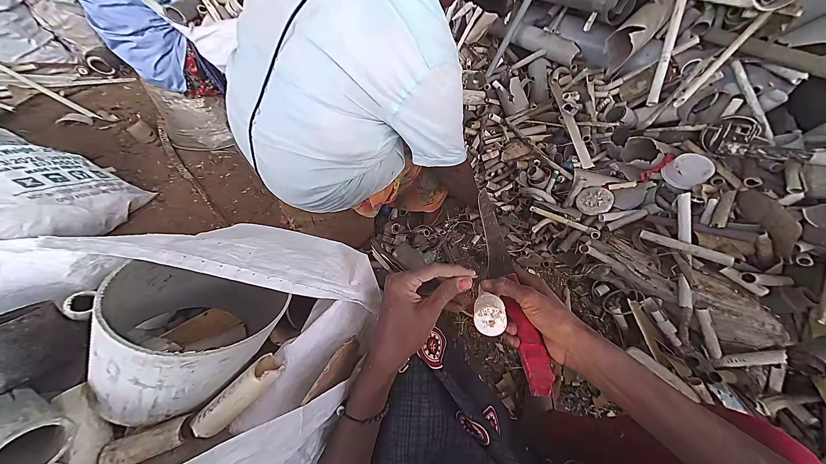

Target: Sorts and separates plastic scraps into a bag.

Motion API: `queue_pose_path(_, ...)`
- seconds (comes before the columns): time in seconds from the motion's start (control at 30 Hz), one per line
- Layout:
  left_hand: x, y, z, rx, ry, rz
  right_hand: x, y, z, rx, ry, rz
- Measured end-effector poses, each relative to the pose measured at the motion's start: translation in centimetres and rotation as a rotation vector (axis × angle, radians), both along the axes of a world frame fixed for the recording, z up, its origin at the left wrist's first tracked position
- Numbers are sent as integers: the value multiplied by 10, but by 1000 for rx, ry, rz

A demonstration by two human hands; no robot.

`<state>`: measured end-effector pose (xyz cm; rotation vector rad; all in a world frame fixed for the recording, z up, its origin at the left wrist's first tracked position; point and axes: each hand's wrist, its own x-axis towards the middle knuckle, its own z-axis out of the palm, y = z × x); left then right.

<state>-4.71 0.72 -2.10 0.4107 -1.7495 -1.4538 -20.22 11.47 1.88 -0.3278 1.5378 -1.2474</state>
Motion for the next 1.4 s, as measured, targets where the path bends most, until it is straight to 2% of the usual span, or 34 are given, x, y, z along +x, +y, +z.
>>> queue_pose_path(0.1, -3, -7, -7, -138, -32, 77, -2, -1, 2, -42, 17, -28)
queue_pose_path(0.23, -6, -8, -10, -315, 4, -141, 0, -2, 2, -66, 65, -99)
queue_pose_path(0.53, -1, -5, -11, -235, 164, -95, -2, 0, 9, -52, 28, -142)
queue_pose_path(0.67, -3, 2, -2, -52, 51, 88, -3, 2, 10, -86, 22, -138)
queue_pose_path(0.73, -4, -3, -6, -101, -12, 162, -3, 3, 10, -128, 50, -148)
queue_pose_path(0.83, -5, -11, -12, -226, -98, 133, -5, 5, 9, -225, 138, -158)
queue_pose_path(0.93, -5, -7, -10, -245, -20, -87, -7, 6, 8, -342, 270, -158)
queue_pose_path(1.0, -6, -6, -11, -257, 28, -146, -7, 7, 9, -400, 313, -150)
queue_pose_path(1.1, -5, -4, -13, -258, 148, -93, -7, 9, 12, -443, 325, -119)
queue_pose_path(1.2, -2, -4, -13, -286, 160, -53, -8, 10, 14, -474, 386, -91)
queue_pose_path(1.3, 0, -3, -13, -221, 93, 28, -13, 13, 13, -481, 583, -51)
queue_pose_path(1.4, -4, -3, -13, -165, -36, 13, -17, 20, 12, -502, 856, -29)
